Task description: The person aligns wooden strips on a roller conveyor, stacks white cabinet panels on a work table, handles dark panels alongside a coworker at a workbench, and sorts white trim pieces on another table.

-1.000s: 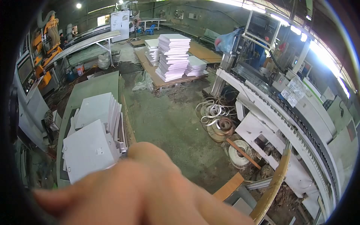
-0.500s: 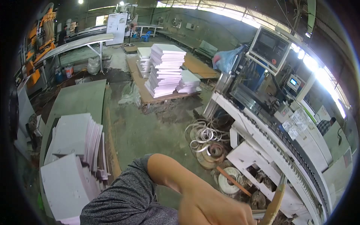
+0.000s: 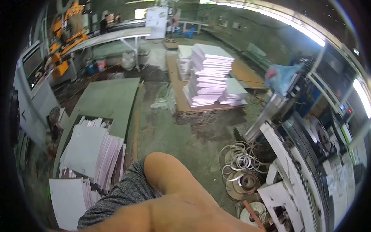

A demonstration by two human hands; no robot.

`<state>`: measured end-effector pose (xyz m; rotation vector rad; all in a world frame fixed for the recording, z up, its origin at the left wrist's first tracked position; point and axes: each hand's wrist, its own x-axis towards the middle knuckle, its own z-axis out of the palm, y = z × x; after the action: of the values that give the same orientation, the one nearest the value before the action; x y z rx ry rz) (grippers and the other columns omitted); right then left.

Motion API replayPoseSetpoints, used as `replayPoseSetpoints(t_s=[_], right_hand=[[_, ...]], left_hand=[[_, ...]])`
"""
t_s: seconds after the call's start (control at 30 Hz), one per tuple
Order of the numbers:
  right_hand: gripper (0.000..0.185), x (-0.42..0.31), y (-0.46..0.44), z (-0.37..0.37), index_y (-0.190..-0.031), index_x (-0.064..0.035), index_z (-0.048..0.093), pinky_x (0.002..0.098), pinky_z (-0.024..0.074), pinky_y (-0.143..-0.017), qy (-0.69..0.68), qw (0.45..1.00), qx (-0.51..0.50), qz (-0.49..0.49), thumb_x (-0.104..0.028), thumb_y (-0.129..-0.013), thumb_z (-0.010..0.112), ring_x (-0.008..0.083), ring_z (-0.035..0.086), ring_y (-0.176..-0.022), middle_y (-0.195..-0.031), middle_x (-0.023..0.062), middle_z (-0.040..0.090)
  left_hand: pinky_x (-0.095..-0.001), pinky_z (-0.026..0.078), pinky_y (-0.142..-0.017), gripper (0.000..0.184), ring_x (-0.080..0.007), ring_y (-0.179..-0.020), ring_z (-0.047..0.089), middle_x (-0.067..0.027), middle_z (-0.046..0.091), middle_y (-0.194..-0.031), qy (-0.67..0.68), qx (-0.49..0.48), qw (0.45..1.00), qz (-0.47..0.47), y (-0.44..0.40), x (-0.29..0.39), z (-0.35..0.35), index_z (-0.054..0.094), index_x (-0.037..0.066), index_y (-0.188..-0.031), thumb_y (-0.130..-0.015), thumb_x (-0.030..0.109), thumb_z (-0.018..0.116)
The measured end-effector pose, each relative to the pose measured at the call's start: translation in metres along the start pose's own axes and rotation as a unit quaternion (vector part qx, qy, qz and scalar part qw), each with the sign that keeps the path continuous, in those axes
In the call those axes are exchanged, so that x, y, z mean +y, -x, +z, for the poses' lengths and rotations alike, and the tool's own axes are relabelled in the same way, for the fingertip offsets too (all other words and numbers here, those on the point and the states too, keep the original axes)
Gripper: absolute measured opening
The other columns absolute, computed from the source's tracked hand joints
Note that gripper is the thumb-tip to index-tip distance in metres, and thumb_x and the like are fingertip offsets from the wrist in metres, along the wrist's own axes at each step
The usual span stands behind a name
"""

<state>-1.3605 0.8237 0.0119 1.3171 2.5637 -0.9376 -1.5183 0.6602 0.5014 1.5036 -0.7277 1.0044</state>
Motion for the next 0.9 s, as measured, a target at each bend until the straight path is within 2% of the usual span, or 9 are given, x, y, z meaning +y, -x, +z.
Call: replayPoseSetpoints(t_s=[0.33, 0.4, 0.5, 0.57, 0.63, 0.67, 0.73, 0.8, 0.9], right_hand=[[0.028, 0.083, -0.164, -0.042, -0.073, -0.0019, 0.058, 0.0442, 0.0429, -0.061, 0.049, 0.990, -0.131, 0.029, -0.029, -0.077, 0.055, 0.0358, 0.056, -0.071, -0.075, 0.0198, 0.059], [0.028, 0.109, -0.201, -0.066, -0.072, -0.0019, 0.058, 0.0442, 0.0428, -0.060, 0.072, 0.987, -0.136, 0.044, -0.029, -0.077, 0.055, 0.0358, 0.056, -0.070, -0.074, 0.0197, 0.059], [0.029, 0.146, -0.268, -0.106, -0.069, -0.0017, 0.059, 0.0442, 0.0425, -0.060, 0.126, 0.985, -0.117, 0.030, -0.029, -0.076, 0.055, 0.0359, 0.056, -0.068, -0.072, 0.0196, 0.059], [0.029, 0.172, -0.331, -0.127, -0.068, -0.0016, 0.059, 0.0442, 0.0424, -0.059, 0.197, 0.977, -0.068, -0.044, -0.029, -0.076, 0.055, 0.0359, 0.056, -0.067, -0.071, 0.0195, 0.059], [0.030, 0.170, -0.390, -0.145, -0.066, -0.0016, 0.059, 0.0441, 0.0423, -0.058, 0.225, 0.964, 0.021, -0.137, -0.029, -0.076, 0.055, 0.0359, 0.056, -0.066, -0.070, 0.0194, 0.059], [0.028, 0.138, -0.401, -0.159, -0.067, -0.0022, 0.060, 0.0443, 0.0425, -0.060, 0.124, 0.985, 0.005, -0.118, -0.029, -0.076, 0.056, 0.0358, 0.057, -0.068, -0.071, 0.0192, 0.060], [0.027, 0.052, -0.401, -0.159, -0.074, -0.0033, 0.062, 0.0434, 0.0441, -0.063, 0.025, 0.988, 0.022, -0.150, -0.029, -0.076, 0.057, 0.0352, 0.059, -0.072, -0.075, 0.0186, 0.061], [0.030, 0.019, -0.429, -0.114, -0.086, -0.0039, 0.064, 0.0406, 0.0462, -0.068, 0.000, 0.984, 0.002, -0.177, -0.031, -0.077, 0.058, 0.0336, 0.061, -0.078, -0.081, 0.0178, 0.063], [0.038, -0.045, -0.408, -0.102, -0.097, -0.0038, 0.064, 0.0380, 0.0470, -0.075, -0.006, 0.968, -0.061, -0.244, -0.036, -0.077, 0.058, 0.0321, 0.061, -0.087, -0.092, 0.0176, 0.064]], left_hand=[[-0.0369, 0.043, -0.088, 0.073, -0.0287, -0.100, 0.056, -0.0202, 0.058, -0.108, -0.010, 0.076, 0.987, -0.142, 0.037, 0.030, -0.147, 0.050, -0.010, -0.116, -0.089, 0.056, 0.036], [-0.0330, 0.042, -0.083, 0.067, -0.0176, -0.092, 0.057, -0.0119, 0.061, -0.099, -0.135, 0.112, 0.981, -0.079, 0.050, 0.047, -0.191, 0.053, -0.008, -0.111, -0.090, 0.053, 0.036], [-0.0314, 0.041, -0.086, 0.065, -0.0217, -0.094, 0.057, -0.0159, 0.060, -0.102, -0.173, 0.191, 0.963, 0.076, 0.064, 0.055, -0.210, 0.052, -0.010, -0.110, -0.091, 0.049, 0.033], [-0.0340, 0.043, -0.085, 0.065, -0.0242, -0.092, 0.058, -0.0171, 0.061, -0.100, -0.184, 0.227, 0.956, 0.025, 0.076, 0.060, -0.216, 0.051, -0.007, -0.114, -0.091, 0.051, 0.035], [-0.0365, 0.045, -0.084, 0.065, -0.0266, -0.090, 0.060, -0.0183, 0.061, -0.098, -0.192, 0.241, 0.951, -0.032, 0.089, 0.067, -0.226, 0.051, -0.004, -0.118, -0.090, 0.053, 0.038], [-0.0378, 0.046, -0.084, 0.065, -0.0278, -0.089, 0.060, -0.0189, 0.062, -0.098, -0.191, 0.240, 0.950, -0.061, 0.097, 0.070, -0.234, 0.051, -0.003, -0.120, -0.089, 0.053, 0.039], [-0.0310, 0.042, -0.086, 0.053, -0.0216, -0.095, 0.056, -0.0158, 0.060, -0.103, -0.254, 0.204, 0.937, -0.125, 0.140, 0.072, -0.255, 0.050, -0.008, -0.116, -0.092, 0.038, 0.043], [-0.0312, 0.044, -0.086, 0.039, -0.0242, -0.095, 0.059, -0.0150, 0.061, -0.102, -0.321, 0.296, 0.887, -0.147, 0.184, 0.084, -0.258, 0.049, -0.007, -0.118, -0.088, 0.018, 0.054], [-0.0325, 0.041, -0.090, 0.045, -0.0227, -0.104, 0.055, -0.0164, 0.058, -0.113, -0.353, 0.517, 0.731, -0.273, 0.263, 0.105, -0.245, 0.047, -0.004, -0.123, -0.089, 0.026, 0.054]])
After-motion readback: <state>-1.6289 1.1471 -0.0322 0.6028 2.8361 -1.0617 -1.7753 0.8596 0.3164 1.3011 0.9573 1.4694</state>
